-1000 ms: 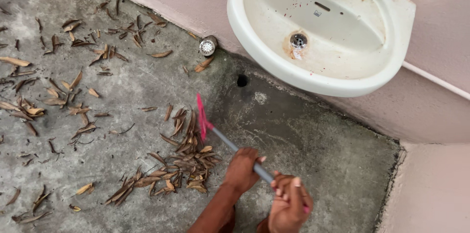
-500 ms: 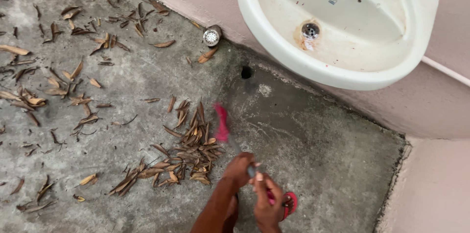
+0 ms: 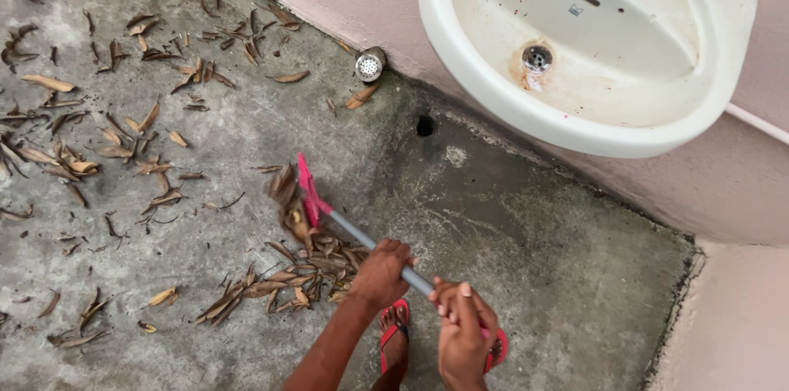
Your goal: The person sweeps dried leaves across a concrete floor toward a wall and a drain using a small red-headed broom.
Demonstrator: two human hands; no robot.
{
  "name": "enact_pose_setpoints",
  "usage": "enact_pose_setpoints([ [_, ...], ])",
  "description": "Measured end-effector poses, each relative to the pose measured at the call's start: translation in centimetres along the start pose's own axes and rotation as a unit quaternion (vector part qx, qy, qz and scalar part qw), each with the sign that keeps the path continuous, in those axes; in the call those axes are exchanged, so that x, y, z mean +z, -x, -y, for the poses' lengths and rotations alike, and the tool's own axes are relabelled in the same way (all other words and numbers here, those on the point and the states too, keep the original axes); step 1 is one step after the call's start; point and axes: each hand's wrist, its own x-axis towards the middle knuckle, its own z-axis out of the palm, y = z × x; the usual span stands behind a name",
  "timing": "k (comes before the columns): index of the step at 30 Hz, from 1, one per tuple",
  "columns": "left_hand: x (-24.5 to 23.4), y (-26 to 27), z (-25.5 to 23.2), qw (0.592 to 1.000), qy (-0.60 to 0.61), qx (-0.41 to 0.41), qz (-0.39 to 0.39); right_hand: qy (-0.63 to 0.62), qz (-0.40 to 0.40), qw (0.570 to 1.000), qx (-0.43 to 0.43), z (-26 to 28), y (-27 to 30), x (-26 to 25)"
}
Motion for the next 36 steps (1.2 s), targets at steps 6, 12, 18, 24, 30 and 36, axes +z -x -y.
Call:
enact_pose_setpoints([
  [6, -1.3, -0.5, -4.4, 0.994, 0.081, 0.049, -0.055, 0.019, -0.008, 0.998, -0.054, 3.7, -0.4, 0.3],
  [12, 1.4, -2.1, -5.0, 0.989, 0.121, 0.073, -0.048, 0.177, 0.012, 0.979, -0.098, 5.1, 0.2, 1.0],
  [18, 4.2, -2.5, 0.2, 0.995, 0.086, 0.044, 0.02, 0.119, -0.006, 0.992, -0.028, -2.4, 0.1, -0.7],
  [24, 3.5, 0.7, 4.7, 1.0, -0.014, -0.022, 0.015, -0.06, 0.028, 0.998, 0.014, -7.3, -0.8, -2.1],
  [30, -1.1, 2.2, 4.0, 0.997, 0.004, -0.004, -0.075, -0.034, 0.089, 0.995, 0.037, -2.6, -1.2, 2.0],
  [36, -4.0, 2.5, 0.8, 0.988, 0.073, -0.013, -0.137, 0.004, 0.124, 0.992, -0.033, 1.4, -1.0, 4.9],
])
